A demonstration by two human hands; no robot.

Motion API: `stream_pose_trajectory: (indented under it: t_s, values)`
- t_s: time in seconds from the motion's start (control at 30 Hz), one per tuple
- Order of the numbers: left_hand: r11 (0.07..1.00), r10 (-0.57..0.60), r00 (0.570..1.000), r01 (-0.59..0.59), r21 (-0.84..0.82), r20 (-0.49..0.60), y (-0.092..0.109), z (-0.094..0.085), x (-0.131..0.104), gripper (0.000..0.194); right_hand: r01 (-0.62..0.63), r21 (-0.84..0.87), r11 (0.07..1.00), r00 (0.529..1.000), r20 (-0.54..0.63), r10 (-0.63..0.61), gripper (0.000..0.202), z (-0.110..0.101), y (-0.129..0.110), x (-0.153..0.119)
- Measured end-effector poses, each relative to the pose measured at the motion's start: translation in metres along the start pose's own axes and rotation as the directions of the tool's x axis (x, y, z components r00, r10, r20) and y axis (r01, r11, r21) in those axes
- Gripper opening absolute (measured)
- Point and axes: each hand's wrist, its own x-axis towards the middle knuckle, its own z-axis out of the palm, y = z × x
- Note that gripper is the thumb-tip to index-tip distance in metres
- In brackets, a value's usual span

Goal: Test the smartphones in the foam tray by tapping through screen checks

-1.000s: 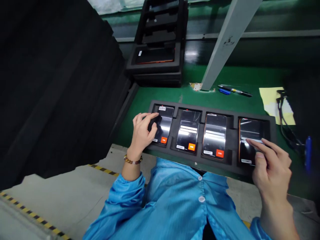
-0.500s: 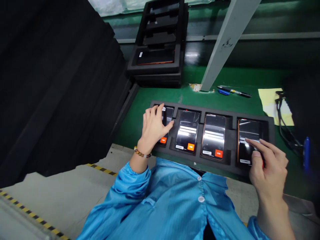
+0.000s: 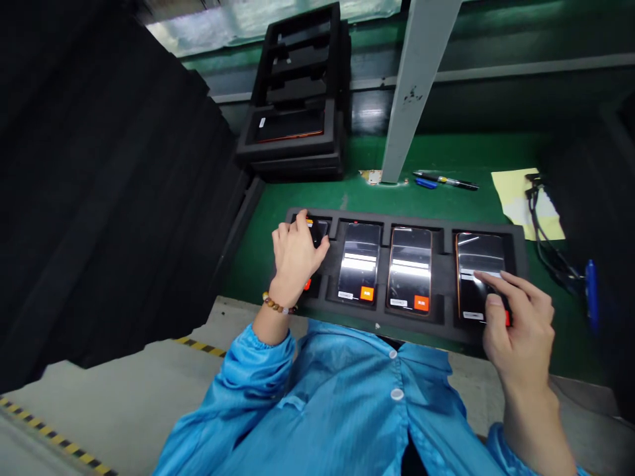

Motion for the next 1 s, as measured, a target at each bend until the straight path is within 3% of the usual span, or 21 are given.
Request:
stream_pose_trajectory:
  t_s: [0.1, 0.3, 0.47, 0.57, 0.7, 0.8, 1.0]
  values:
    - [0.999, 0.040, 0.999, -0.040, 0.029, 0.013, -0.004, -0.003, -0.001, 0.079, -0.001, 0.008, 1.000, 1.000, -0.004, 0.001, 0.041, -0.001, -0.001, 0.000]
    - [0.998, 0.055, 0.998, -0.055, 0.021, -0.031, -0.006, 0.004, 0.001, 0.078, -0.005, 0.012, 1.000, 1.000, -0.016, 0.005, 0.040, -0.001, 0.000, 0.000]
    - [0.985, 0.055, 0.996, -0.067, -0.161, -0.075, -0.019, 0.008, -0.008, 0.092, -0.031, -0.017, 0.999, 0.999, -0.043, 0.031, 0.040, 0.000, 0.002, -0.002]
    - [0.948, 0.041, 0.994, -0.070, -0.312, -0.098, -0.032, 0.006, -0.014, 0.082, -0.053, -0.056, 0.997, 0.998, -0.037, 0.051, 0.040, 0.001, 0.005, -0.003]
    - [0.903, 0.045, 0.986, -0.108, -0.417, -0.158, -0.046, 0.006, -0.021, 0.068, -0.039, -0.108, 0.993, 0.999, 0.011, 0.041, 0.040, 0.003, 0.002, 0.001]
    - [0.886, 0.082, 0.976, -0.165, -0.433, -0.204, -0.051, 0.009, -0.024, 0.062, 0.047, -0.086, 0.995, 0.996, 0.076, -0.041, 0.040, 0.008, -0.011, 0.006]
    - [0.876, 0.116, 0.961, -0.217, -0.430, -0.250, -0.050, 0.015, -0.029, 0.052, 0.225, -0.011, 0.974, 0.935, 0.282, -0.213, 0.049, 0.022, -0.040, 0.014]
